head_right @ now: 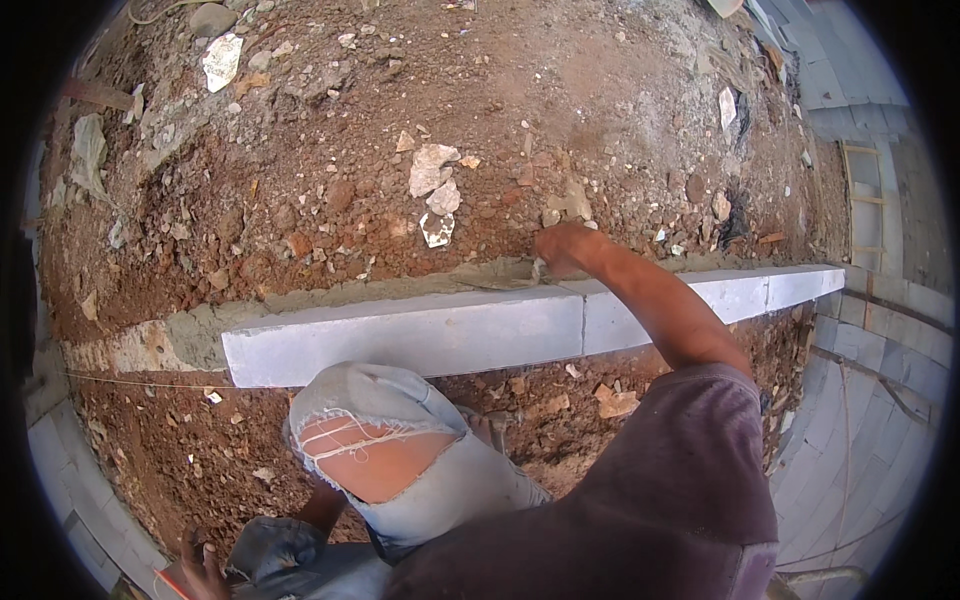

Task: The person scoops cement from a bucket with a trowel and spreads it onto a white rectangular tile. They then place the tile onto a prepared bed of cement, tap it into position with a hammer, and continue to apply and smooth cement along the edges of the laid tiles.

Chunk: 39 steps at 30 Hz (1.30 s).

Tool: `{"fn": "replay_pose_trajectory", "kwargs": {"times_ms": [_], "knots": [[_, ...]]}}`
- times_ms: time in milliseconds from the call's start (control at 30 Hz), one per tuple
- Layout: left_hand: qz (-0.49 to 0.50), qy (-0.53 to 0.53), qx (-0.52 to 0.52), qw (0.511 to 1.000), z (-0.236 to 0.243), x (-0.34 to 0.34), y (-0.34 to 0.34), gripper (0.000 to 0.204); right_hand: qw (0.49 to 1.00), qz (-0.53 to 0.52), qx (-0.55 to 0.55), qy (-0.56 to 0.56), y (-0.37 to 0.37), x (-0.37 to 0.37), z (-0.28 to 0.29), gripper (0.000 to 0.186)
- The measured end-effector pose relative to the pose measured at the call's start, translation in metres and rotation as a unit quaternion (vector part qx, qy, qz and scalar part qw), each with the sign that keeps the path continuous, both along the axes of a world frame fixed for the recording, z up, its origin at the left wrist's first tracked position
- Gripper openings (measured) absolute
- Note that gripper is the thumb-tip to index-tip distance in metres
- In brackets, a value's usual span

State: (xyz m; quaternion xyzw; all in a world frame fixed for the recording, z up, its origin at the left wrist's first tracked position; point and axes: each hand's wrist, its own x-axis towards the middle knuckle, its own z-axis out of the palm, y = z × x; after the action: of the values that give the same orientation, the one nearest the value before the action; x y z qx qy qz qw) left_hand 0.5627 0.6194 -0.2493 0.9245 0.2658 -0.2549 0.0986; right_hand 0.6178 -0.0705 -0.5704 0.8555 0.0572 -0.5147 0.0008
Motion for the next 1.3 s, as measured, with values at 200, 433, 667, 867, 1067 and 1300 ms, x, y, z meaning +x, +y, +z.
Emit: {"fn": "replay_pose_trajectory", "kwargs": {"times_ms": [200, 433, 667, 867, 1067, 1300], "knots": [[0.001, 0.028, 0.076, 0.997, 0.006, -0.003, -0.002, 0.059, 1.000, -0.005, 0.008, 0.017, -0.025, 0.023, 0.070, 0.029], [-0.013, -0.023, -0.032, 0.999, 0.003, -0.001, -0.003, 0.056, 0.997, -0.053, -0.049, 0.001, -0.026, -0.018, 0.021, 0.032], [-0.044, -0.014, -0.020, 0.999, 0.000, -0.001, 0.014, 0.058, 0.991, 0.089, -0.082, 0.058, 0.005, 0.011, 0.079, 0.029], [-0.036, -0.029, -0.084, 0.995, -0.004, 0.000, 0.013, 0.059, 0.981, 0.092, -0.143, 0.093, 0.002, 0.028, 0.130, 0.031], [-0.144, -0.052, -0.049, 0.987, -0.012, 0.002, 0.033, 0.055, 0.960, -0.178, -0.053, -0.208, -0.025, 0.014, 0.246, 0.022], [-0.016, -0.079, -0.157, 0.984, -0.017, 0.012, 0.046, 0.052, 0.506, -0.391, 0.294, -0.710, 0.017, 0.001, 0.275, 0.028]]}}
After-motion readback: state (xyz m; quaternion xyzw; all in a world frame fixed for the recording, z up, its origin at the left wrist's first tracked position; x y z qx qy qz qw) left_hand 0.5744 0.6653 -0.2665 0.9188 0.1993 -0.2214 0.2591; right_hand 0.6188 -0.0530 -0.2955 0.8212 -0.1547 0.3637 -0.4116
